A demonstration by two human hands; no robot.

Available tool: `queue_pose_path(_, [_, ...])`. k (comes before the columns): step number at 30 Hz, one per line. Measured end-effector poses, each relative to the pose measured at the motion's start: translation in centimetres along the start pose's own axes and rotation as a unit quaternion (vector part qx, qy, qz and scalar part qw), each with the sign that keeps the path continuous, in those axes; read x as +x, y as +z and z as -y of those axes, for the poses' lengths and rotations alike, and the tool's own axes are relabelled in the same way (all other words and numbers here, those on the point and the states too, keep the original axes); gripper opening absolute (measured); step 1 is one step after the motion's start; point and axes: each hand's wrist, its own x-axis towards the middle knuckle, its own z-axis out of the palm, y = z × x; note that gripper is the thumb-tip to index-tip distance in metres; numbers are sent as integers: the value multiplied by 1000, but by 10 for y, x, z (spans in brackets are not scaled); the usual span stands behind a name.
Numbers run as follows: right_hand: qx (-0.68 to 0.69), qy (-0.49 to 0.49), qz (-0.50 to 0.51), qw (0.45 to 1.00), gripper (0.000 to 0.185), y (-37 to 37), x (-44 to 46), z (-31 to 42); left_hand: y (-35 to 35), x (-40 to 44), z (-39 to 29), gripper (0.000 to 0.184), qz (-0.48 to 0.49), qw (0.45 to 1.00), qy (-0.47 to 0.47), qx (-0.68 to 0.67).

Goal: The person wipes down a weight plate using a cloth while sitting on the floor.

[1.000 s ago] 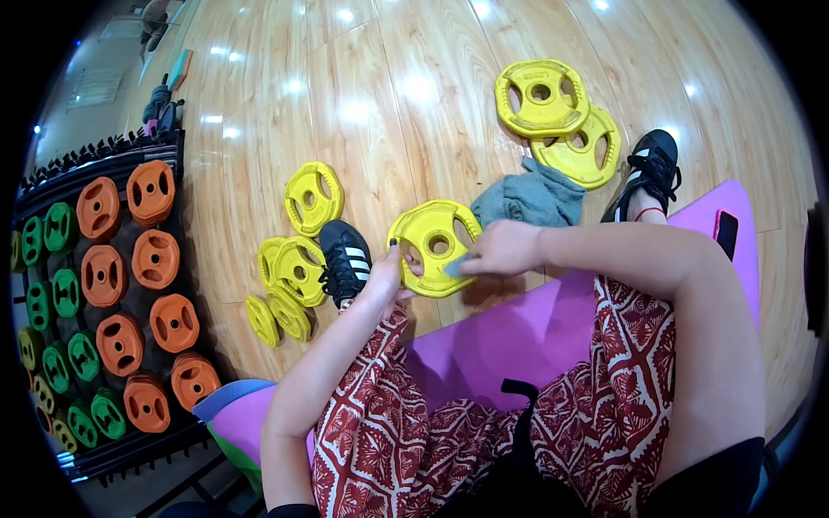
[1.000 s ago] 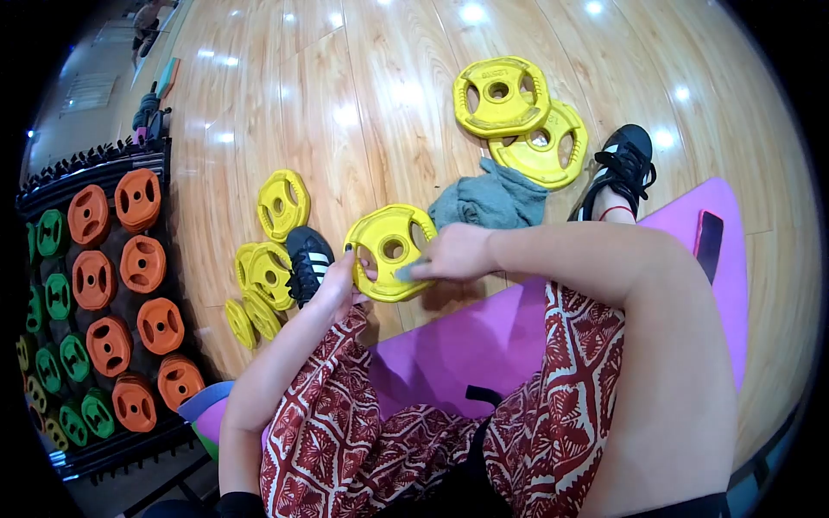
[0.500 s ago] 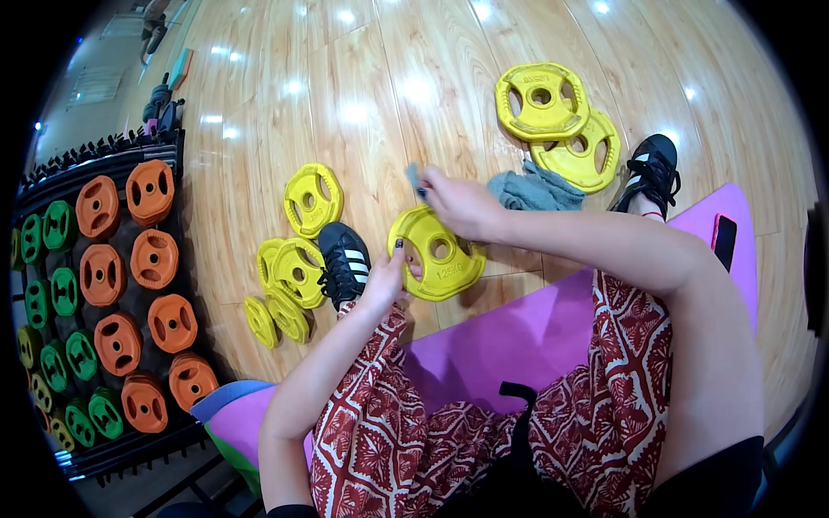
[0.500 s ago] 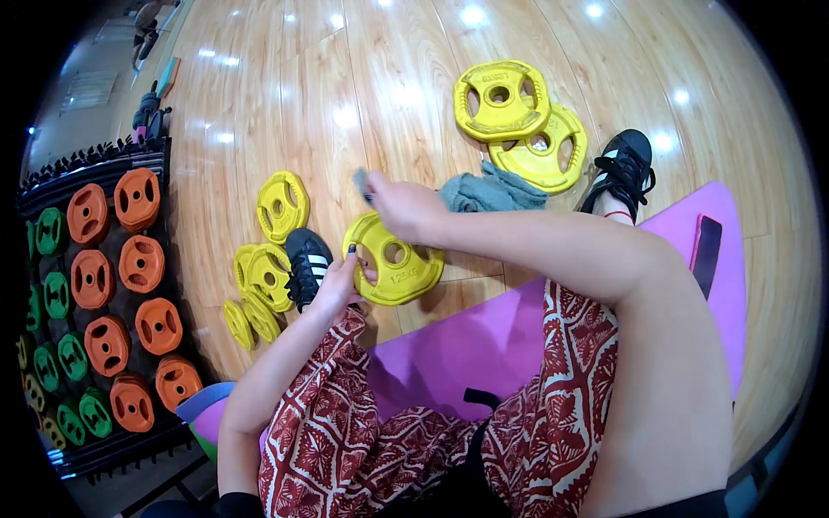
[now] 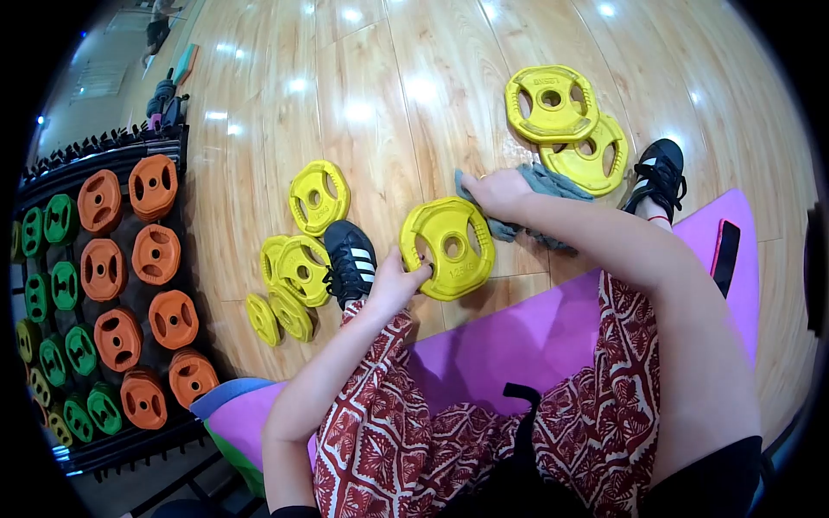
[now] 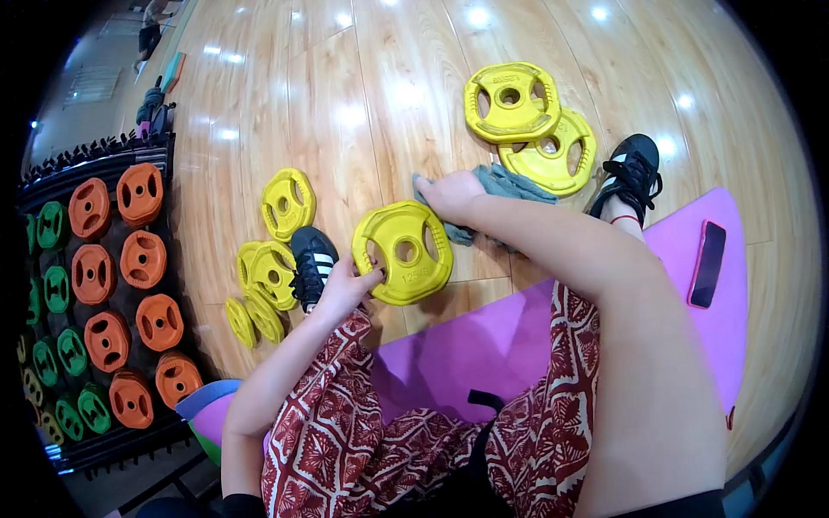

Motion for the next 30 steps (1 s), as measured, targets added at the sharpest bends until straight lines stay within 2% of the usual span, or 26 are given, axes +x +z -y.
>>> queue_pose_path(2, [27, 4, 1, 1000, 22, -6, -3, 12, 0, 2, 4, 43, -10, 999, 33, 12])
queue_pose_path(4, [171, -10, -92, 981, 22, -13, -4, 34, 0, 4, 5, 42, -19, 997, 66, 23])
queue_pose_path(5, [169, -13, -90, 981, 22, -17, -5, 47, 1, 4, 5, 39, -23, 995, 93, 29])
queue_pose_path(7, [217, -122, -123, 961, 22, -23, -8, 67, 1, 4, 8, 37, -25, 992, 118, 36])
queue_pose_path(8, [216, -122, -123, 961, 22, -24, -6, 67, 0, 7, 10, 33, -20, 993, 114, 34])
queue_pose_path(10, [220, -66, -18, 973, 21, -27, -2, 62, 0, 11, 16, 30, -12, 993, 113, 31])
queue_pose_path(12, [199, -73, -43, 976, 20, -28, -4, 40, -1, 13, 22, 31, -26, 995, 96, 30])
queue_pose_path(14, [179, 0, -87, 980, 19, -13, 1, 10, 1, 4, 10, 32, -24, 996, 80, 32])
queue_pose_path(16, [215, 26, -90, 972, 19, 8, 6, -25, 4, 4, 20, 27, -105, 973, 200, 54])
queue_pose_path(18, [249, 52, -89, 963, 19, 10, 5, -33, 5, -4, 10, 25, -139, 960, 219, 111])
queue_pose_path(19, [313, 57, -138, 938, 19, 0, 2, -30, 6, -9, 3, 23, -172, 942, 237, 165])
queue_pose_path(21, [403, 62, -223, 886, 19, -24, -2, -16, 6, -13, -8, 23, -190, 930, 256, 181])
queue_pose_path(23, [402, 5, -242, 883, 19, -46, -13, 10, 4, -13, -17, 23, -215, 913, 271, 215])
queue_pose_path(24, [358, -30, -238, 902, 18, -50, -14, 22, 4, -13, -19, 23, -212, 913, 273, 216])
queue_pose_path(26, [284, -68, -127, 948, 18, -66, -31, 48, 2, -12, -23, 23, -218, 886, 325, 249])
queue_pose_path(30, [235, -100, -98, 962, 17, -38, -39, 52, 2, -14, -18, 25, -177, 868, 354, 299])
